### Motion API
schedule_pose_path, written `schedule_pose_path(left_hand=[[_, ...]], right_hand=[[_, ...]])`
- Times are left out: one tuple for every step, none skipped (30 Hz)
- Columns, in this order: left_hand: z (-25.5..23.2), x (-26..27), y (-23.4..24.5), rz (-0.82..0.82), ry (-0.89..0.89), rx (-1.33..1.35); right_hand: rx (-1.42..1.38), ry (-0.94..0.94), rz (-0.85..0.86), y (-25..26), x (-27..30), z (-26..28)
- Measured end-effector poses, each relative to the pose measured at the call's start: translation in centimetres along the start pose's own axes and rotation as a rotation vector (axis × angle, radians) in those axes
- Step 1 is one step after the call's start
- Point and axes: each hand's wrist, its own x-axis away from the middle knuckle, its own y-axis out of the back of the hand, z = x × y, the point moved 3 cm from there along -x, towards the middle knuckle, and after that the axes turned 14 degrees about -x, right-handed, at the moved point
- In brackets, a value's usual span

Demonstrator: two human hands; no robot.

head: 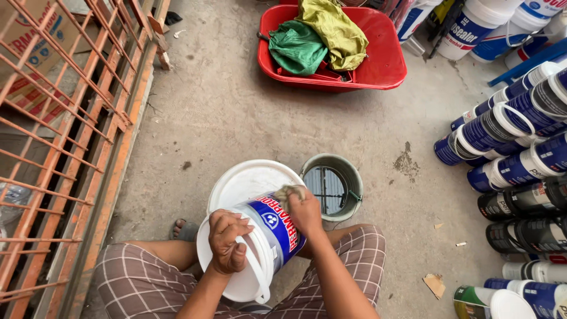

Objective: The person wipes a white paint bucket lid with a cloth dipped in a bucket of water. The person then picks up a paint bucket and places it on a shelf.

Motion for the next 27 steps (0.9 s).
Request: schedule_pose_path(left_hand=[[-0.3, 0.0, 0.0, -0.004, -0.005, -0.001], [-0.5, 0.0, 0.0, 0.013, 0.003, -0.021], [-0.8, -0.2, -0.5, 0.024, 0.012, -0.038], [-0.5, -0.8, -0.8, 0.015, 0.008, -0.035], [-0.7, -0.7, -0.7, 0.015, -0.015, -0.032], [-0.9, -0.6, -0.5, 0.014, -0.039, -0.030], [-0.8, -0.3, -0.1, 0.024, -0.034, -0.035], [-0.7, 0.0, 0.3, 0.055, 0.005, -0.032], [-0.5, -0.4, 0.2, 0.070, 0.029, -0.027], [-0.7, -1.2, 0.9, 0.062, 0.018, -0.029], [-0.9, -1.7, 1.1, 0.189, 0.012, -0.045], [-1.0, -2.2, 1.4, 0.315, 0.005, -0.061], [-1.4, -2.8, 2.0, 0.314, 0.002, -0.058], [-1.7, -3.2, 2.1, 0.492, 0.041, -0.112], [-1.9, -3.3, 2.4, 0.669, 0.085, -0.170], [-2.4, -3.8, 2.5, 0.667, 0.089, -0.170], [-3.0, -4.1, 2.4, 0.789, 0.081, -0.246], [-3.5, -4.4, 2.2, 0.910, 0.072, -0.321], [-4.0, -4.6, 2.5, 0.914, 0.074, -0.321], [-4.3, -4.5, 2.6, 1.058, 0.080, -0.384], [-4.6, -4.6, 2.7, 1.203, 0.077, -0.451], [-4.8, -4.5, 2.6, 1.209, 0.069, -0.452], [-5.0, -3.8, 2.6, 1.309, 0.070, -0.466], [-5.1, -3.2, 2.6, 1.410, 0.071, -0.479], [-5.2, -2.7, 2.4, 1.412, 0.076, -0.486], [-5.3, -2.1, 2.2, 1.417, 0.125, -0.470], [-5.4, -1.6, 2.0, 1.421, 0.172, -0.453]], right_hand=[[-0.002, 0.006, 0.000, -0.4, 1.0, 0.8], [-0.051, 0.105, 0.085, -1.1, 1.9, 1.9], [-0.093, 0.208, 0.168, -1.5, 2.6, 3.1], [-0.089, 0.217, 0.166, -1.7, 3.2, 3.6], [-0.070, 0.411, 0.210, -2.2, 4.7, 4.1], [-0.053, 0.606, 0.255, -2.6, 6.4, 4.6], [-0.059, 0.596, 0.259, -2.7, 5.5, 4.0], [-0.077, 0.459, 0.197, -2.7, 4.4, 3.2], [-0.092, 0.345, 0.132, -2.3, 2.7, 2.9], [-0.097, 0.357, 0.131, -2.2, 2.1, 3.0], [-0.104, 0.324, 0.128, -2.0, 1.7, 2.9], [-0.111, 0.290, 0.124, -1.9, 1.2, 2.7], [-0.111, 0.292, 0.120, -1.6, 1.1, 2.4], [-0.114, 0.286, 0.127, -1.3, 0.9, 2.0], [-0.115, 0.276, 0.140, -1.1, 0.7, 1.5], [-0.113, 0.276, 0.143, -1.1, 0.8, 1.3], [-0.157, 0.316, 0.175, -1.0, 1.1, 1.3], [-0.202, 0.356, 0.206, -0.9, 1.3, 1.2], [-0.203, 0.352, 0.206, -1.2, 1.3, 0.7], [-0.185, 0.344, 0.203, -1.4, 1.3, 0.2], [-0.172, 0.339, 0.195, -1.6, 1.2, -0.1], [-0.179, 0.337, 0.188, -1.6, 1.1, -0.2], [-0.151, 0.369, 0.195, -1.8, 1.1, -0.3], [-0.124, 0.402, 0.202, -2.1, 1.2, -0.3], [-0.130, 0.402, 0.208, -2.2, 1.2, -0.3], [-0.109, 0.384, 0.200, -2.3, 1.1, -0.3], [-0.088, 0.365, 0.191, -2.3, 1.1, -0.4]])
